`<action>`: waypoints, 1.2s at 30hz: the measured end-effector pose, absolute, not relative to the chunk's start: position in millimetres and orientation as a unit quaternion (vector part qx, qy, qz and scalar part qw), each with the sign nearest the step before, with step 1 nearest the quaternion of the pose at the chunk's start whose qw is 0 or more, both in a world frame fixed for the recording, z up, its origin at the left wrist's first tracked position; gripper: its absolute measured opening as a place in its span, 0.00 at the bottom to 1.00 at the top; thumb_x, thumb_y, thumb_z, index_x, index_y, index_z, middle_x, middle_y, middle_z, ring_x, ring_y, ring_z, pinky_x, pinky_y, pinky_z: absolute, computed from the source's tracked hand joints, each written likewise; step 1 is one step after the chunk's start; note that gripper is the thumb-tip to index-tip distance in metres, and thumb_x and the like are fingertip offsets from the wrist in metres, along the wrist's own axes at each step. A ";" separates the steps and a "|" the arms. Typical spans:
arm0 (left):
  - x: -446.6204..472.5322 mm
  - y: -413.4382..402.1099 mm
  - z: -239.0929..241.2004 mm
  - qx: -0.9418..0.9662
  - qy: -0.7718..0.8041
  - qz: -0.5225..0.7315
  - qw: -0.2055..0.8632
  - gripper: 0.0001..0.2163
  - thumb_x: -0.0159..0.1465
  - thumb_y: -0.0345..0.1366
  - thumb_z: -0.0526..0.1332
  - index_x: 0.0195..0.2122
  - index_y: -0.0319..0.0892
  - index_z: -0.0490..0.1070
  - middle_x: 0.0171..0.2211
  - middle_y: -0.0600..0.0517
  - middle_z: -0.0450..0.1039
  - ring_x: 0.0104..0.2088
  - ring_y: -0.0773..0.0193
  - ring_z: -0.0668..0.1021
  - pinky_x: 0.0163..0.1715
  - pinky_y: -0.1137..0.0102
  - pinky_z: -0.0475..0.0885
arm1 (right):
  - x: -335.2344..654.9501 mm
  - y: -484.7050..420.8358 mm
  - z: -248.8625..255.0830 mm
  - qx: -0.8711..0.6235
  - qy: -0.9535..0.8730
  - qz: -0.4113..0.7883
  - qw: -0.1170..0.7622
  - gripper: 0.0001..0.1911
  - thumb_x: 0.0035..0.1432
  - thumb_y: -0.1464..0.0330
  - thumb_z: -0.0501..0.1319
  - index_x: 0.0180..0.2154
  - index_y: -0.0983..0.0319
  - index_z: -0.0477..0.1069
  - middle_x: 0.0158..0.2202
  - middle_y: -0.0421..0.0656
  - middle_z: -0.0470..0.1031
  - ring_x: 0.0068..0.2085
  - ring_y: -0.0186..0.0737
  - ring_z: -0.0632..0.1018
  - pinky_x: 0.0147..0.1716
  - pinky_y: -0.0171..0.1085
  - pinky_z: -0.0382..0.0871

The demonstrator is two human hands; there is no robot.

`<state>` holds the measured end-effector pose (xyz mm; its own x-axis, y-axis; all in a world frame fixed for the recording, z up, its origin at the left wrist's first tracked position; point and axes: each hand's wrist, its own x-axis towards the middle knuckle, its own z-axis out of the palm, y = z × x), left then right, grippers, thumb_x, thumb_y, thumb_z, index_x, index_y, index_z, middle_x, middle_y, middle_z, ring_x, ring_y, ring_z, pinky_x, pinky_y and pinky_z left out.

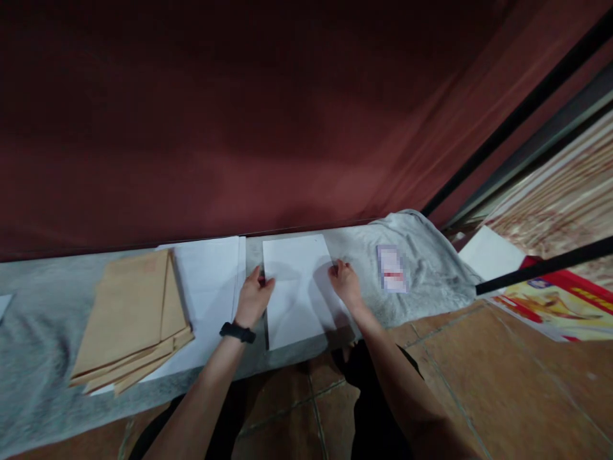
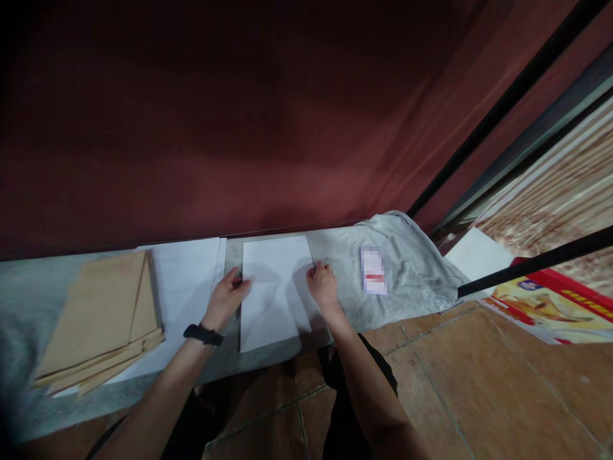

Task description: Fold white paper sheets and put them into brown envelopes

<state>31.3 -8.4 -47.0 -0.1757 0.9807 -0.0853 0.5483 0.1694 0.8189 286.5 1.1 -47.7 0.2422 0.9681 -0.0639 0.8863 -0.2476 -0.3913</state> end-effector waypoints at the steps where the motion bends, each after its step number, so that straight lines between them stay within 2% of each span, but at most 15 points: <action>1: 30.6 -6.9 -48.6 0.522 0.679 0.364 0.365 0.24 0.56 0.41 0.63 0.53 0.38 0.71 0.35 0.48 0.79 0.34 0.57 0.80 0.35 0.67 0.74 | 287.1 3.1 -48.0 -0.773 -0.593 0.167 0.151 0.13 0.65 0.68 0.55 0.49 0.65 0.73 0.43 0.51 0.79 0.45 0.43 0.79 0.44 0.34 0.67; 5: 30.6 -4.4 -50.4 0.426 0.618 0.431 0.501 0.22 0.49 0.43 0.67 0.44 0.39 0.75 0.30 0.51 0.79 0.30 0.59 0.79 0.30 0.68 0.73 | 290.8 8.1 -48.8 -0.749 -0.580 0.243 0.209 0.09 0.61 0.71 0.57 0.41 0.62 0.75 0.34 0.43 0.79 0.37 0.39 0.78 0.37 0.32 0.65; 7: 31.0 -3.8 -47.0 0.406 0.609 0.427 0.531 0.19 0.45 0.44 0.70 0.36 0.38 0.77 0.28 0.51 0.79 0.28 0.59 0.79 0.29 0.69 0.72 | 293.4 9.2 -46.8 -0.726 -0.581 0.286 0.231 0.07 0.57 0.72 0.58 0.30 0.61 0.74 0.26 0.39 0.75 0.32 0.37 0.76 0.32 0.32 0.63; 10: 31.2 -3.3 -35.9 0.378 0.618 0.419 0.547 0.18 0.42 0.46 0.72 0.29 0.38 0.78 0.25 0.51 0.79 0.25 0.61 0.78 0.27 0.70 0.71 | 298.4 10.7 -40.6 -0.697 -0.585 0.330 0.252 0.12 0.54 0.71 0.58 0.20 0.61 0.67 0.19 0.35 0.66 0.26 0.33 0.71 0.26 0.31 0.58; 12: 31.0 -3.5 -25.0 0.360 0.613 0.416 0.568 0.20 0.41 0.46 0.73 0.31 0.38 0.78 0.26 0.51 0.79 0.25 0.61 0.78 0.27 0.70 0.72 | 301.8 11.9 -35.0 -0.686 -0.574 0.356 0.271 0.13 0.55 0.67 0.58 0.19 0.60 0.65 0.16 0.33 0.61 0.22 0.32 0.68 0.23 0.31 0.57; 14: 30.3 -4.0 -12.4 0.355 0.594 0.417 0.590 0.22 0.40 0.46 0.75 0.33 0.38 0.79 0.26 0.51 0.80 0.25 0.62 0.78 0.27 0.70 0.72 | 303.7 13.2 -28.0 -0.660 -0.533 0.418 0.325 0.12 0.55 0.62 0.59 0.22 0.59 0.65 0.14 0.31 0.58 0.18 0.31 0.65 0.19 0.31 0.55; 17: 27.2 -4.1 5.6 0.383 0.566 0.444 0.579 0.21 0.42 0.47 0.76 0.32 0.38 0.78 0.26 0.53 0.78 0.22 0.67 0.74 0.22 0.73 0.67 | 302.3 15.1 -13.4 -0.588 -0.451 0.496 0.452 0.14 0.51 0.56 0.63 0.28 0.59 0.67 0.16 0.31 0.63 0.17 0.31 0.67 0.18 0.31 0.58; 19: 23.1 -3.2 14.6 0.414 0.559 0.474 0.541 0.18 0.45 0.47 0.75 0.29 0.39 0.76 0.21 0.57 0.73 0.17 0.73 0.67 0.18 0.76 0.59 | 299.4 15.7 -1.4 -0.548 -0.435 0.490 0.520 0.17 0.49 0.53 0.66 0.29 0.59 0.68 0.19 0.34 0.68 0.21 0.33 0.72 0.22 0.32 0.67; 21: 17.6 -1.6 19.6 0.445 0.552 0.495 0.502 0.16 0.50 0.47 0.73 0.24 0.40 0.72 0.15 0.62 0.64 0.15 0.76 0.60 0.16 0.76 0.52 | 296.7 15.1 10.0 -0.519 -0.443 0.464 0.565 0.18 0.49 0.52 0.66 0.30 0.60 0.69 0.23 0.36 0.72 0.26 0.35 0.76 0.30 0.35 0.73; 23: 12.1 0.2 21.0 0.472 0.545 0.508 0.471 0.17 0.53 0.45 0.72 0.21 0.41 0.68 0.13 0.63 0.59 0.15 0.75 0.59 0.16 0.77 0.52 | 295.1 13.3 18.5 -0.493 -0.450 0.447 0.595 0.17 0.52 0.52 0.65 0.31 0.59 0.71 0.26 0.37 0.74 0.30 0.36 0.77 0.36 0.37 0.75; 25: 7.5 1.7 20.1 0.490 0.536 0.524 0.444 0.16 0.54 0.44 0.71 0.21 0.41 0.69 0.15 0.60 0.65 0.18 0.73 0.67 0.21 0.77 0.62 | 294.9 10.4 23.0 -0.470 -0.449 0.441 0.618 0.16 0.54 0.52 0.65 0.32 0.58 0.71 0.28 0.37 0.75 0.32 0.36 0.78 0.40 0.38 0.75; 28: 2.5 2.2 18.3 0.508 0.507 0.559 0.416 0.12 0.53 0.44 0.72 0.29 0.42 0.75 0.32 0.52 0.79 0.34 0.63 0.79 0.38 0.70 0.73 | 297.6 5.0 24.0 -0.454 -0.462 0.420 0.635 0.15 0.53 0.53 0.66 0.32 0.57 0.72 0.30 0.37 0.76 0.35 0.38 0.78 0.42 0.38 0.75; 31: -3.2 0.3 16.7 0.563 0.471 0.530 0.425 0.16 0.52 0.47 0.72 0.35 0.42 0.78 0.47 0.46 0.79 0.47 0.55 0.79 0.48 0.63 0.73 | 304.5 -1.9 19.7 -0.439 -0.509 0.419 0.610 0.13 0.52 0.56 0.67 0.35 0.57 0.74 0.37 0.40 0.79 0.41 0.41 0.79 0.43 0.38 0.74; 33: -8.1 -2.1 13.5 0.604 0.462 0.478 0.440 0.17 0.54 0.51 0.70 0.37 0.42 0.79 0.51 0.44 0.77 0.51 0.52 0.78 0.52 0.59 0.72 | 311.4 -7.2 12.5 -0.430 -0.543 0.452 0.562 0.12 0.53 0.58 0.67 0.37 0.57 0.76 0.41 0.41 0.80 0.44 0.42 0.79 0.44 0.38 0.73; 36: -16.2 -7.0 2.9 0.652 0.460 0.378 0.469 0.20 0.55 0.54 0.68 0.39 0.43 0.81 0.53 0.42 0.76 0.52 0.50 0.77 0.54 0.57 0.71 | 323.6 -16.0 -4.2 -0.443 -0.595 0.483 0.465 0.10 0.55 0.61 0.67 0.38 0.57 0.77 0.41 0.42 0.80 0.42 0.41 0.80 0.43 0.39 0.73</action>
